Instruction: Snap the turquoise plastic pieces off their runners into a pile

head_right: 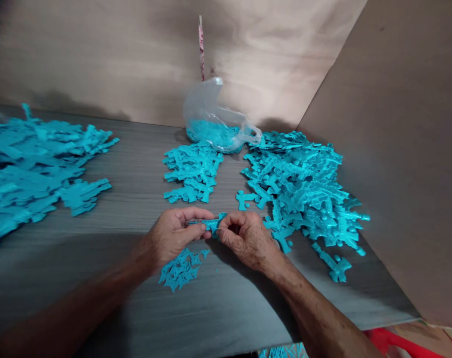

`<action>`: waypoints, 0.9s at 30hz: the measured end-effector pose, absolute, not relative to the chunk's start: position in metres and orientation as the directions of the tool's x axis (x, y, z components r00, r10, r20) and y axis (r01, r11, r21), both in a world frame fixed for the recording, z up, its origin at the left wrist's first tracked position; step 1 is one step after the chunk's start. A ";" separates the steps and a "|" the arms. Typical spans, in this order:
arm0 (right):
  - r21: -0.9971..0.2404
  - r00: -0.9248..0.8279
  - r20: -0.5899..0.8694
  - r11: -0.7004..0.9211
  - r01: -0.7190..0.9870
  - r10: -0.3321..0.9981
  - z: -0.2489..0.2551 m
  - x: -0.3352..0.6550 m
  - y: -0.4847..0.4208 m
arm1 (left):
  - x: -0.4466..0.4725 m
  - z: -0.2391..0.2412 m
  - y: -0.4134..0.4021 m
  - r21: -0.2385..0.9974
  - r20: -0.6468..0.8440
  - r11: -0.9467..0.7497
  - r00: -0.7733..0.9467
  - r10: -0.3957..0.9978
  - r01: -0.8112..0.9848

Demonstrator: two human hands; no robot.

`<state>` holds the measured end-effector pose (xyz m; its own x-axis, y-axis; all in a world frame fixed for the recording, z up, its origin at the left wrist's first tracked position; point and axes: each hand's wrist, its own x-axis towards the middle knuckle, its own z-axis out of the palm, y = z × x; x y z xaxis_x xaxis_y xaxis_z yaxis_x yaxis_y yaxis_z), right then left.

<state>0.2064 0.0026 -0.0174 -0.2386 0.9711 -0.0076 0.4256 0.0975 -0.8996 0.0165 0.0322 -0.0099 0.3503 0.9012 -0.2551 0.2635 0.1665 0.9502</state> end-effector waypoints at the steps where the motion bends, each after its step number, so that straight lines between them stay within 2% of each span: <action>1: -0.892 -0.239 -0.006 0.103 0.440 0.971 -0.018 0.206 0.002 | 0.017 -0.009 0.032 0.950 -0.256 0.168 0.345 0.903 0.265; 6: -0.856 -0.190 0.030 0.123 0.502 0.981 -0.018 0.203 -0.001 | 0.015 -0.012 0.031 0.944 -0.196 0.082 0.346 0.917 0.318; 10: -0.821 -0.212 0.157 0.247 0.515 0.965 -0.019 0.201 -0.002 | 0.014 -0.013 0.031 0.948 -0.128 0.016 0.336 0.933 0.319; 14: -0.708 -0.280 0.313 0.420 0.568 0.908 -0.020 0.202 -0.002 | 0.013 -0.010 0.030 0.950 -0.101 -0.009 0.335 0.937 0.312; 18: -0.539 -0.332 0.426 0.530 0.654 0.842 -0.024 0.202 -0.003 | 0.010 -0.010 0.029 0.939 -0.056 -0.068 0.346 0.937 0.336; 22: -0.414 -0.353 0.482 0.564 0.715 0.802 -0.026 0.201 -0.003 | 0.009 -0.013 0.028 0.913 -0.010 -0.126 0.329 0.944 0.388; 27: -0.377 -0.346 0.475 0.543 0.751 0.809 -0.028 0.200 -0.003 | 0.012 -0.013 0.027 0.902 -0.017 -0.120 0.312 0.950 0.414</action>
